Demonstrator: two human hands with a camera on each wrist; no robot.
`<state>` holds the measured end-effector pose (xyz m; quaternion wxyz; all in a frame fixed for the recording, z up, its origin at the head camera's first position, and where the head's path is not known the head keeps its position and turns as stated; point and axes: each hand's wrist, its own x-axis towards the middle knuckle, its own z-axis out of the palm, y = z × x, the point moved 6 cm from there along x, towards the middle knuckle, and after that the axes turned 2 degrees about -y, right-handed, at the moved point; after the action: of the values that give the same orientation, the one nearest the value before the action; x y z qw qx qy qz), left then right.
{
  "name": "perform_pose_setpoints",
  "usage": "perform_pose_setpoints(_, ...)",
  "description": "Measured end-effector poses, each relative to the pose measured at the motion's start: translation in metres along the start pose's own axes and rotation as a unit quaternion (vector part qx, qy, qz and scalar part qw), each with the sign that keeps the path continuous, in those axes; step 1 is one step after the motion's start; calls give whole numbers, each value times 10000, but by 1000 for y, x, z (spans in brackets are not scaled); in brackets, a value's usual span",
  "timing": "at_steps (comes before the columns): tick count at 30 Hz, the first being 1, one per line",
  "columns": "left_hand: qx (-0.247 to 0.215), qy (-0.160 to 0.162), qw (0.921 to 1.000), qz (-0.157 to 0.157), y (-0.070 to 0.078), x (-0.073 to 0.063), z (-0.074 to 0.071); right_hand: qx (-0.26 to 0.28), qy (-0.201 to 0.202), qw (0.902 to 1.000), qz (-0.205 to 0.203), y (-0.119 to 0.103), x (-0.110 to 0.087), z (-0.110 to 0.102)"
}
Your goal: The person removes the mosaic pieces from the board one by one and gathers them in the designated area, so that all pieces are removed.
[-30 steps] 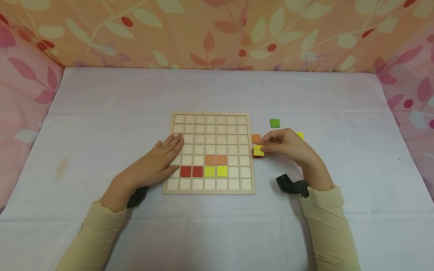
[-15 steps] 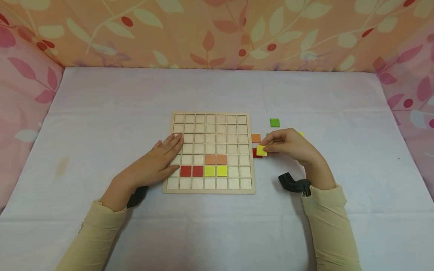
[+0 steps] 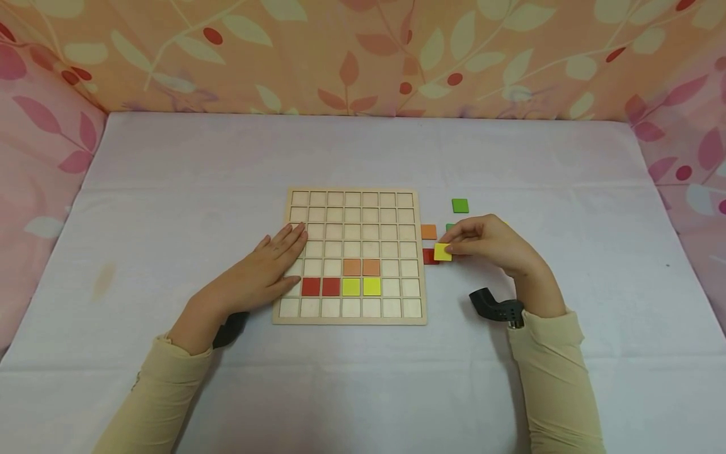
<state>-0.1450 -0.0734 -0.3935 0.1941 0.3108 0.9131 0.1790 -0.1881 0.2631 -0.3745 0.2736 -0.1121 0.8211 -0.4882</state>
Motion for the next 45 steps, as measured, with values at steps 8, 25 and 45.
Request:
perform_pose_setpoints(8, 12, 22, 10000, -4, 0, 1, -1, -111, 16, 9999, 46, 2, -2, -6)
perform_pose_setpoints(25, 22, 49, 10000, 36, 1, 0, 0, -361, 42, 9974, 615, 20, -6, -14)
perform_pose_setpoints(45, -123, -28, 9999, -30, -2, 0, 2, -835, 199, 9930, 810, 20, -9, -19)
